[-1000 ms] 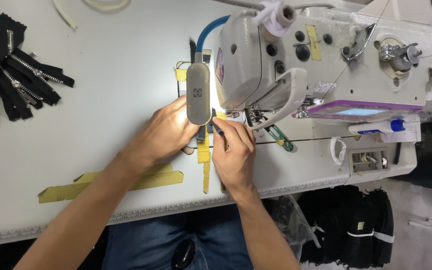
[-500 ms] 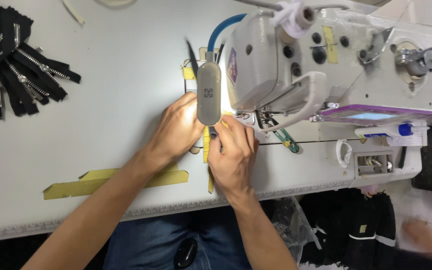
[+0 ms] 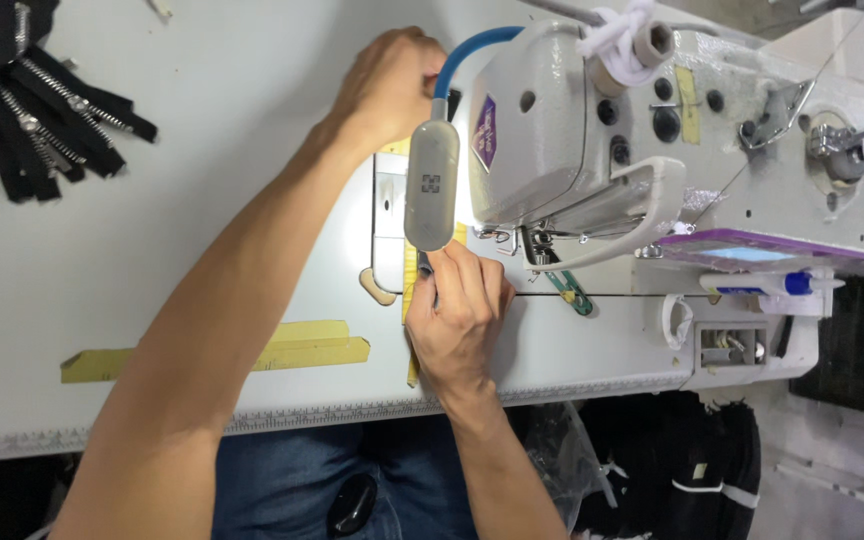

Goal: The person aligns a black zipper with a strip of black fabric on a sewing machine table and sews them together. They repeat this process with multiple zipper and fabric pieces, occasionally measuring the fabric against a ruler before sewing.

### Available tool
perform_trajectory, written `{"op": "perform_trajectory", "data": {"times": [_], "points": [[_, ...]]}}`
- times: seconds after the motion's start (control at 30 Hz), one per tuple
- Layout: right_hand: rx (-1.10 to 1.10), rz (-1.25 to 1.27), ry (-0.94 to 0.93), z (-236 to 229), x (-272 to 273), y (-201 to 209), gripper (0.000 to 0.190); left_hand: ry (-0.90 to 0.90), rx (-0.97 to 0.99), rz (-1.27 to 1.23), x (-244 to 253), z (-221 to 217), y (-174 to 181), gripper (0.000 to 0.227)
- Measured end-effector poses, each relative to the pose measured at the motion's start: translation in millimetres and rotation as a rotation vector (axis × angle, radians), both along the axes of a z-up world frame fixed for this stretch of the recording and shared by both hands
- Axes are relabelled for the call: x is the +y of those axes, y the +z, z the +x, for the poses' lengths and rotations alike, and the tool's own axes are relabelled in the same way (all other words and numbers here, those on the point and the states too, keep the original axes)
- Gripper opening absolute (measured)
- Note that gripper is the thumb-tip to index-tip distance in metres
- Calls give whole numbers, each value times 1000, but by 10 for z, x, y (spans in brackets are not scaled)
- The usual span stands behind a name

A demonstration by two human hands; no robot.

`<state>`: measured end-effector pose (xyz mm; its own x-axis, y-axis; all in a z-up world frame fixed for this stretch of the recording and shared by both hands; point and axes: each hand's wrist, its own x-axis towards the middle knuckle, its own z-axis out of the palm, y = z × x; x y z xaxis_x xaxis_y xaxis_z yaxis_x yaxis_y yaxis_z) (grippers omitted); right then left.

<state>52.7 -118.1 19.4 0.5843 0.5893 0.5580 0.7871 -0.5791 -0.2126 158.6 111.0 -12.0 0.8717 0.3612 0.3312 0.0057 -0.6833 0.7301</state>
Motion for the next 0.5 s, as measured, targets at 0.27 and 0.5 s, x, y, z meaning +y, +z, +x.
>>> {"op": "perform_trajectory", "data": {"times": [0.27, 0.5], "points": [[198, 149, 102, 85, -149, -55, 30, 171, -127, 336, -265, -496, -33, 41], [190, 76, 393, 309, -319, 15, 37, -63, -140, 424, -622, -1139, -85, 36]]}}
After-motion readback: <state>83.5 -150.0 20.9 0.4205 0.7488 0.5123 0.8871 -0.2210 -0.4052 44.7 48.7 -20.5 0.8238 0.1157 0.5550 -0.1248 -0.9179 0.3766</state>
